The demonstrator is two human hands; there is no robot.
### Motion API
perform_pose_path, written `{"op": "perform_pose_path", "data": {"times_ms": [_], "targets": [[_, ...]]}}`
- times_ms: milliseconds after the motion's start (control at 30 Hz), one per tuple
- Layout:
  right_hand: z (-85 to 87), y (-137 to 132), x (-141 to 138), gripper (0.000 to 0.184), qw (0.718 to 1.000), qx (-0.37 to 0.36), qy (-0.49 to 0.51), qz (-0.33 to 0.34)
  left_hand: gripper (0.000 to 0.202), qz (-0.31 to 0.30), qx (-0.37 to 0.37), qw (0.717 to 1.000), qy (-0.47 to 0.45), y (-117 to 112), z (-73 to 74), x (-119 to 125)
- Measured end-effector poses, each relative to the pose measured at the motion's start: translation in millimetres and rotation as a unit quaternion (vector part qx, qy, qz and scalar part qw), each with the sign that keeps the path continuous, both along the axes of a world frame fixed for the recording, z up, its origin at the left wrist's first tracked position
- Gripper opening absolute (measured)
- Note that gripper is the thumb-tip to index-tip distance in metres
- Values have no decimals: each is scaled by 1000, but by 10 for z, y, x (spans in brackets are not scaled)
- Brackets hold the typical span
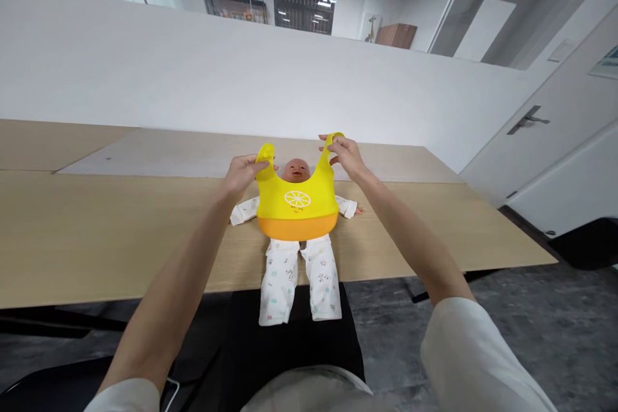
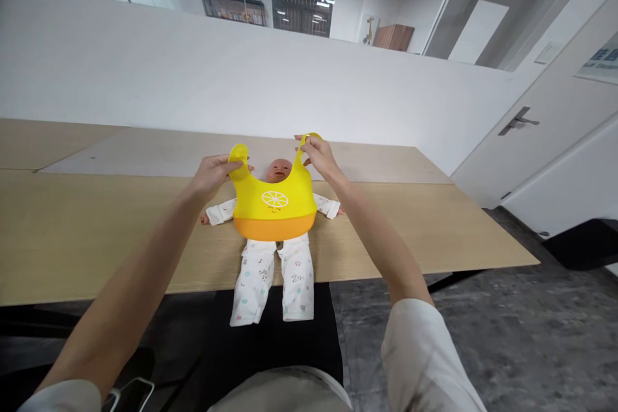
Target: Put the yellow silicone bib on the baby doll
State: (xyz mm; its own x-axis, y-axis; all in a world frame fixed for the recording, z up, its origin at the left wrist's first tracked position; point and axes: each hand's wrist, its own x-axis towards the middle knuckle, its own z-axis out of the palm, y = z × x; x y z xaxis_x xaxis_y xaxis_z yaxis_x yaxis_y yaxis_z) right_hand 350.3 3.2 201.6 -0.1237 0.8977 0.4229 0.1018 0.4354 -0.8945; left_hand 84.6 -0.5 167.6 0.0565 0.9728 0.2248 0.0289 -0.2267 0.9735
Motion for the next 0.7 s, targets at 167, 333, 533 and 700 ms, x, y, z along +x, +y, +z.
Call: {"op": "perform_pose_path", "data": {"times_ms": [167, 333, 533, 700], "targets": [[-59, 103, 29, 20, 1000, -6, -24, -16, 28, -2, -5, 1000, 27, 97, -27, -2], [-183, 347, 85, 21, 999, -20, -28, -37, 28, 16, 1, 999, 35, 242, -64, 48], [-442, 635, 66, 10, 996, -70, -32, -50, 15, 47, -74, 996, 33, 665, -303, 63], [-789, 863, 4, 14, 985, -155, 8, -77, 5, 82, -144, 986, 12, 1065, -677, 56]]}}
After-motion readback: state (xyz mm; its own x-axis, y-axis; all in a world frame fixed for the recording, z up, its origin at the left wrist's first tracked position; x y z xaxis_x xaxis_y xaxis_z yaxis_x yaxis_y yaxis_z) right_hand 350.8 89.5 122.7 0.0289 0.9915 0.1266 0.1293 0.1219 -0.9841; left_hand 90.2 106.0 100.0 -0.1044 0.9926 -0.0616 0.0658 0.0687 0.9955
